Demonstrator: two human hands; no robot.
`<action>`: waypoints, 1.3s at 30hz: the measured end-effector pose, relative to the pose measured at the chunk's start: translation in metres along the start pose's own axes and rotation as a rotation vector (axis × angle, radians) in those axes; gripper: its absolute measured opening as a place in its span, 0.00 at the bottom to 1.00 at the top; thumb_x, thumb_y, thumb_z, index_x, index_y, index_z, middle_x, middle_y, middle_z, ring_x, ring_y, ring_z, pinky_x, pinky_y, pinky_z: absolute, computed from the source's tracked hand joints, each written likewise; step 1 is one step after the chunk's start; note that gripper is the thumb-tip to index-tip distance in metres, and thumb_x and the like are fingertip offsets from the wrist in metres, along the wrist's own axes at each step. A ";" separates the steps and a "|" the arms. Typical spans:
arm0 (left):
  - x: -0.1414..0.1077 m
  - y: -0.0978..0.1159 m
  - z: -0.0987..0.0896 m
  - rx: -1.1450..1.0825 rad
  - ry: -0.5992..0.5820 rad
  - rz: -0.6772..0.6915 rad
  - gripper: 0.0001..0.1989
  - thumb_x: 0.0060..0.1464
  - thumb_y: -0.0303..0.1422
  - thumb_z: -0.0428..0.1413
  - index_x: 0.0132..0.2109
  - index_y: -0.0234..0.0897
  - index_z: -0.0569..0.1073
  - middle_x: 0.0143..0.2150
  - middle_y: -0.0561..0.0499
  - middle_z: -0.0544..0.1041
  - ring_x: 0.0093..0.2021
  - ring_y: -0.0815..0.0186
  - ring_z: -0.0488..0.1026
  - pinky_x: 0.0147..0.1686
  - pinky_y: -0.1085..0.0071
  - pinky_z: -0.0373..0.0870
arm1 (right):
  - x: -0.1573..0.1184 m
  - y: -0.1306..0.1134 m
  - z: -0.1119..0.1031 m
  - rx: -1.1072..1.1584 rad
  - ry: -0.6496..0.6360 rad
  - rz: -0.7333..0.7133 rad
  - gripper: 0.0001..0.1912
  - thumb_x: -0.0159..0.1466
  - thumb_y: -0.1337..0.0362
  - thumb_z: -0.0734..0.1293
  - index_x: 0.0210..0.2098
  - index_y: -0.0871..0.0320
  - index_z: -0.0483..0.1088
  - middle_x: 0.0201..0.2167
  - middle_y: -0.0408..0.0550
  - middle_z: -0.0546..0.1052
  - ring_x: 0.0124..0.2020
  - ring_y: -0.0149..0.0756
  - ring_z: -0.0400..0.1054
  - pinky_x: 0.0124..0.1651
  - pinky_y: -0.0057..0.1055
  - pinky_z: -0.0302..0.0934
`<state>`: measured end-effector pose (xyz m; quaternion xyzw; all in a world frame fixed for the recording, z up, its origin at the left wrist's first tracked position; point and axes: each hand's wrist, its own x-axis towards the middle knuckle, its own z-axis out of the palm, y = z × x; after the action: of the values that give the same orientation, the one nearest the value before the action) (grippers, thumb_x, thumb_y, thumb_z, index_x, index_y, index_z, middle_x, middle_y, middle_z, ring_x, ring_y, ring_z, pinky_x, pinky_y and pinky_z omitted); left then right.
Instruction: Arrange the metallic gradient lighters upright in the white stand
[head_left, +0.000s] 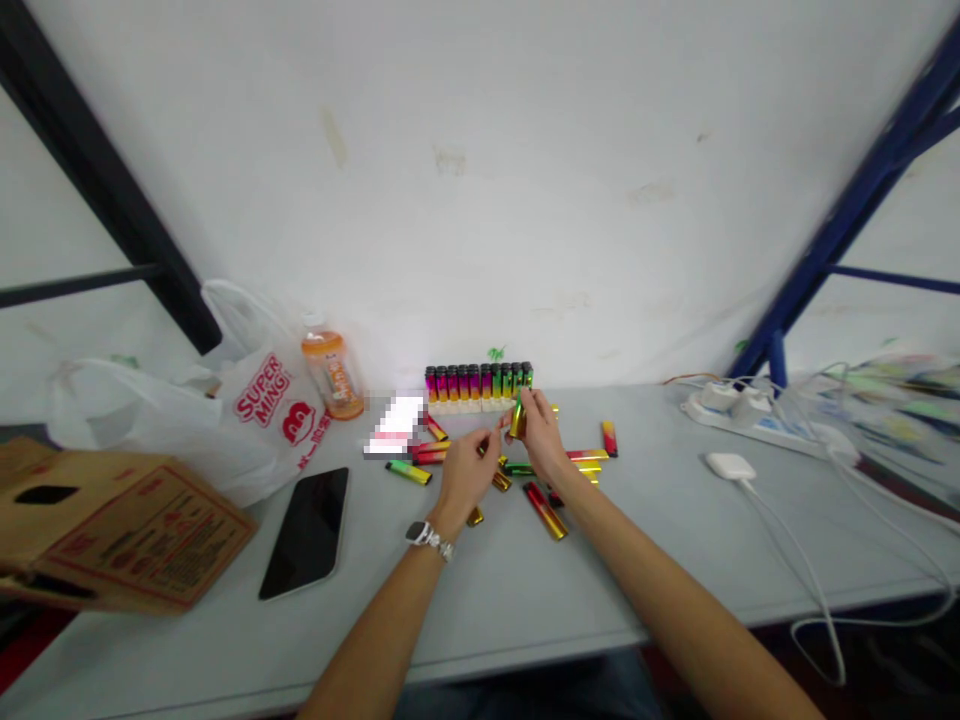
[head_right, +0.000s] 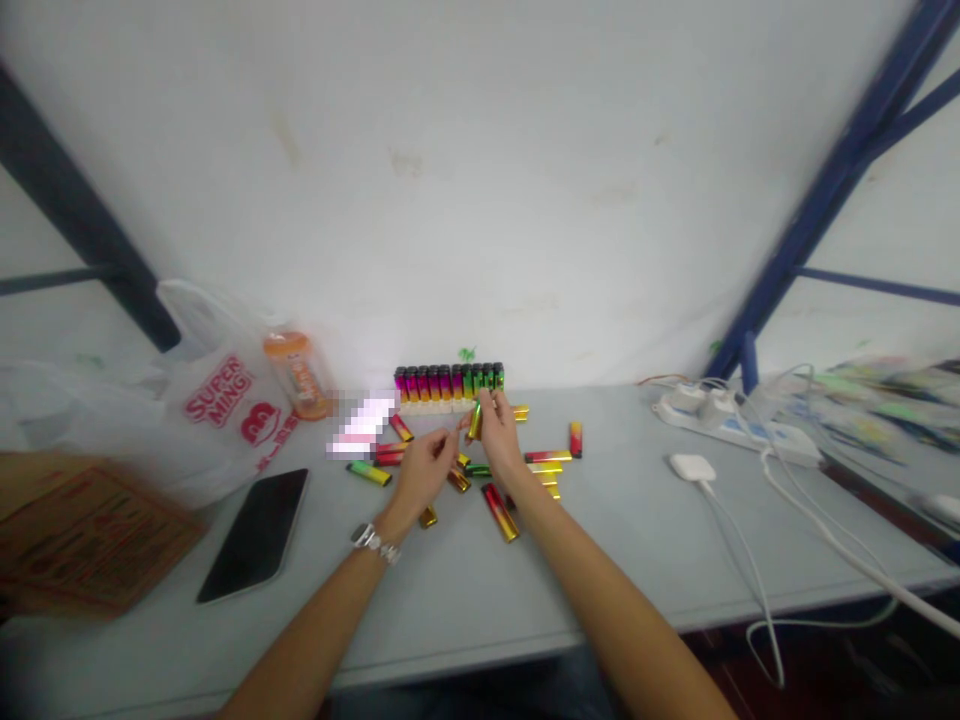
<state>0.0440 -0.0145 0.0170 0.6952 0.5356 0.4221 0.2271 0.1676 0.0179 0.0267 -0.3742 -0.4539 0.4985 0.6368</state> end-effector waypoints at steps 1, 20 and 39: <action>0.000 0.000 0.000 -0.004 -0.001 0.003 0.21 0.60 0.44 0.46 0.23 0.37 0.65 0.20 0.54 0.67 0.23 0.69 0.63 0.25 0.74 0.53 | -0.002 0.001 0.004 0.044 0.035 0.008 0.21 0.60 0.41 0.63 0.37 0.51 0.58 0.19 0.34 0.66 0.20 0.30 0.64 0.21 0.25 0.57; 0.001 -0.001 -0.004 -0.038 0.006 0.035 0.21 0.60 0.45 0.47 0.23 0.37 0.61 0.19 0.56 0.63 0.22 0.71 0.61 0.25 0.74 0.54 | -0.025 -0.011 -0.005 0.126 0.146 0.298 0.26 0.62 0.44 0.57 0.17 0.56 0.58 0.09 0.33 0.48 0.10 0.23 0.39 0.15 0.23 0.32; 0.002 -0.001 -0.006 -0.028 -0.001 0.046 0.21 0.60 0.45 0.47 0.23 0.37 0.62 0.19 0.56 0.64 0.22 0.71 0.62 0.26 0.73 0.54 | -0.031 -0.003 -0.004 0.035 0.126 0.235 0.28 0.61 0.41 0.58 0.17 0.56 0.59 0.10 0.34 0.50 0.11 0.24 0.44 0.14 0.23 0.36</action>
<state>0.0387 -0.0134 0.0199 0.7041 0.5135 0.4345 0.2274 0.1693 -0.0133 0.0222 -0.4440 -0.3573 0.5530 0.6078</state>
